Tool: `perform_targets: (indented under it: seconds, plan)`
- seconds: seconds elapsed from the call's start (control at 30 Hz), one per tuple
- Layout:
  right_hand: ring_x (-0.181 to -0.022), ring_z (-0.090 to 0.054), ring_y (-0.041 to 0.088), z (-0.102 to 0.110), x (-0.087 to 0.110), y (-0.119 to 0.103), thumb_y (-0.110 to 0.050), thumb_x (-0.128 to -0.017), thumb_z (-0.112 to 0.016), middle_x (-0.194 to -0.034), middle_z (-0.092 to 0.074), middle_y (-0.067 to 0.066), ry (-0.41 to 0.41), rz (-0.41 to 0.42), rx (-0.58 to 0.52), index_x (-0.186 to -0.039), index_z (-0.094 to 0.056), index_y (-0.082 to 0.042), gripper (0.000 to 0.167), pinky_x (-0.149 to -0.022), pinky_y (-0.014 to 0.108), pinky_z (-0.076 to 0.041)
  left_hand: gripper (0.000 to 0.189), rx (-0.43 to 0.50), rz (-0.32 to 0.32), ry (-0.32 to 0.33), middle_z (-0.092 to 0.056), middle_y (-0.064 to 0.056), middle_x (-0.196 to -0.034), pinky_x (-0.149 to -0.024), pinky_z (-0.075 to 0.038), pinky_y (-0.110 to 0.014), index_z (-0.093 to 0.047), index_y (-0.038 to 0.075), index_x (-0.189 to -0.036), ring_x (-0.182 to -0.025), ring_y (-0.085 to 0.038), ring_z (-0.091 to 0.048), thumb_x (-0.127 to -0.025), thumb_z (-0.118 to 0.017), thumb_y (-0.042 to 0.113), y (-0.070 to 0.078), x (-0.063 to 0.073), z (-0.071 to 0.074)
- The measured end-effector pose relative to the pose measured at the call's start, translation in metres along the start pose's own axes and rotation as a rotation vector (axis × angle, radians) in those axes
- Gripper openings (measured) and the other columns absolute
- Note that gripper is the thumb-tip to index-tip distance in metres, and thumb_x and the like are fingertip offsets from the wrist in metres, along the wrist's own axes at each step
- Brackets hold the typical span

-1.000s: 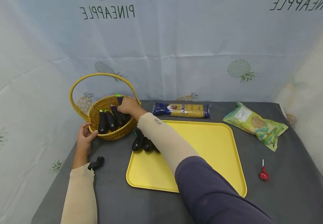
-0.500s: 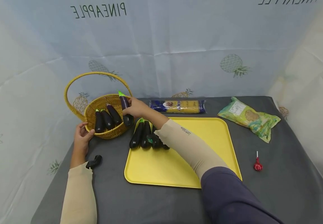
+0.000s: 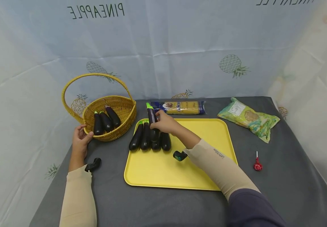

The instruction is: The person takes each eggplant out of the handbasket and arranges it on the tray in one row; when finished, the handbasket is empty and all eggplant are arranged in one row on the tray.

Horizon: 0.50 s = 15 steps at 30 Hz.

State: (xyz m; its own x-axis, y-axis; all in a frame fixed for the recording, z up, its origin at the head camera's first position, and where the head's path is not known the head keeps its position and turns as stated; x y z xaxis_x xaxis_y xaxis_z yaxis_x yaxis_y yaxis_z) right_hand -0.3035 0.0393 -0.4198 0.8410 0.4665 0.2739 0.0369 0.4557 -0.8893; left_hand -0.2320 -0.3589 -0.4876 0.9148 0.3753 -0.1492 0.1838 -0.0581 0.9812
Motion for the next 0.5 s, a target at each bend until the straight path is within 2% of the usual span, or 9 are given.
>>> perform_targets:
  seconds: [0.2,0.37,0.5]
  plan:
    - [-0.098,-0.059,0.031,0.02,0.023,0.035,-0.022,-0.09,-0.069,-0.116,-0.049,0.021,0.051,-0.069,-0.116,-0.142,-0.03,-0.005,0.068,-0.083,0.045,-0.051,0.046,-0.012,-0.01,0.001,-0.041,-0.022,-0.144,-0.089,-0.043,-0.019,-0.045,0.009,-0.126,-0.121,-0.024,-0.049,-0.088,-0.065,-0.008,-0.005,-0.002,0.002]
    - [-0.108,-0.058,0.032,0.03,0.041,0.055,-0.024,-0.092,-0.066,-0.125,-0.048,0.023,0.064,-0.128,-0.163,-0.145,-0.026,-0.002,0.07,-0.086,0.044,-0.051,0.046,0.0,-0.022,-0.002,-0.041,-0.024,-0.144,-0.089,-0.043,-0.02,-0.046,0.007,-0.126,-0.122,-0.026,-0.048,-0.088,-0.065,-0.009,-0.004,-0.002,0.001]
    - [-0.106,-0.059,0.031,0.036,0.049,0.069,-0.025,-0.093,-0.065,-0.128,-0.047,0.023,0.073,-0.158,-0.187,-0.146,-0.024,-0.001,0.072,-0.085,0.042,-0.051,0.045,-0.007,-0.021,0.003,-0.042,-0.023,-0.143,-0.09,-0.043,-0.019,-0.046,0.008,-0.125,-0.122,-0.027,-0.048,-0.088,-0.066,-0.007,-0.002,-0.001,0.001]
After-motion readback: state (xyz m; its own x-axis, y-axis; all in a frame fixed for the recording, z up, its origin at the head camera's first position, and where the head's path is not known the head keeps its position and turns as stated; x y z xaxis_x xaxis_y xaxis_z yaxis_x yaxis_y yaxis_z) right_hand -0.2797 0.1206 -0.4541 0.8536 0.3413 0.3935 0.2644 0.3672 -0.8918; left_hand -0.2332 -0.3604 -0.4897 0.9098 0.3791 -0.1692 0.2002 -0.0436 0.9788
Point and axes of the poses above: each hand's wrist, its own x-axis away from the middle knuckle, its own z-axis out of the back of the hand, y = z × x, the point moved 4 cm from there along -x, towards the middle knuckle
